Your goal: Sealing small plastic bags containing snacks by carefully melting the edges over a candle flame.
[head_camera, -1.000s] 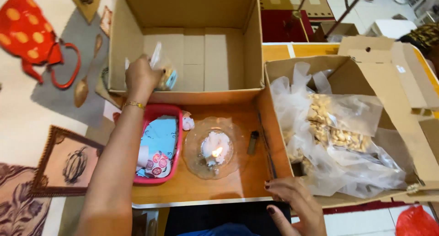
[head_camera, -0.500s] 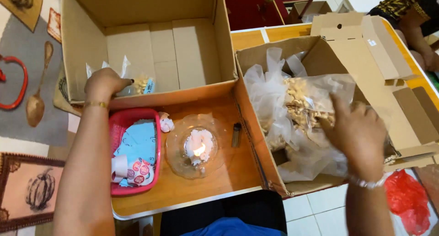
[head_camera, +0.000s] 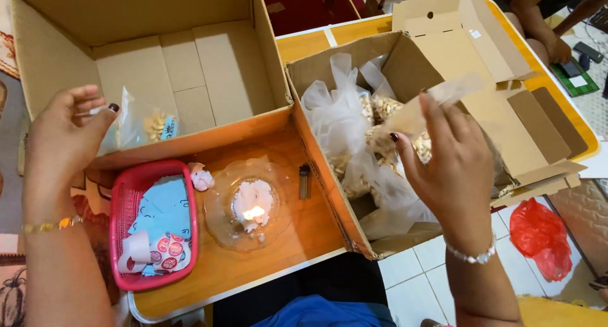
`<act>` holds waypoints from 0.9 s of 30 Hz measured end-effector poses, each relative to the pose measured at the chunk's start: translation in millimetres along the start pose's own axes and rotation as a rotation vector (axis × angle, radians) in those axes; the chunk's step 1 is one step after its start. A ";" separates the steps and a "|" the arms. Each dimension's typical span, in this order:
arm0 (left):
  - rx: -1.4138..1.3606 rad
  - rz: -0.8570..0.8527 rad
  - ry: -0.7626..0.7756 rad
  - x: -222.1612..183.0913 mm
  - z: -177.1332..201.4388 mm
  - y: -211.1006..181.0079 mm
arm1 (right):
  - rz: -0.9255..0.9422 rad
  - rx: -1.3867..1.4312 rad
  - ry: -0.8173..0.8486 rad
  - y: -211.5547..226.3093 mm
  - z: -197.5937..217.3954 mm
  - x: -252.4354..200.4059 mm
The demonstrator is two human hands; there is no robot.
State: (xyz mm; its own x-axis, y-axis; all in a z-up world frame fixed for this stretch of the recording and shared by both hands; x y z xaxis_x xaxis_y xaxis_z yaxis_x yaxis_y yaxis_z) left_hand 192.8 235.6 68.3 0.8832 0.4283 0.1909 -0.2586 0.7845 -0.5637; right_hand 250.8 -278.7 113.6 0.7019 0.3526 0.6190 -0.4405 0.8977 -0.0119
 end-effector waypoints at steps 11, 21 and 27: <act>-0.635 -0.297 -0.009 -150.6 14.7 -136.3 | -0.506 0.830 -0.457 53.4 64.6 -54.5; -0.899 -0.550 0.581 -217.6 -54.8 -161.2 | -0.424 1.269 -0.255 85.0 65.6 -96.9; -1.156 -0.284 0.681 -269.5 -105.0 -132.3 | -0.048 1.300 0.109 129.1 59.3 -75.7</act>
State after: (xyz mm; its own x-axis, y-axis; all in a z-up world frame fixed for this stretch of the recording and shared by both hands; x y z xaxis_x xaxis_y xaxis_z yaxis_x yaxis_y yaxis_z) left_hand 30.0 -30.8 7.0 0.9532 -0.2488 0.1718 0.1362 -0.1540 -0.9786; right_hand 107.6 -205.2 111.8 0.7464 0.4019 0.5305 -0.5866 0.0209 0.8096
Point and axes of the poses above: each hand's wrist, its own x-axis towards the middle knuckle, its own z-axis out of the back of the hand, y = z × x, the point moved 2 cm from there along x, towards the middle knuckle, and after that the axes turned 8 degrees about -z, right-handed, at the moved point
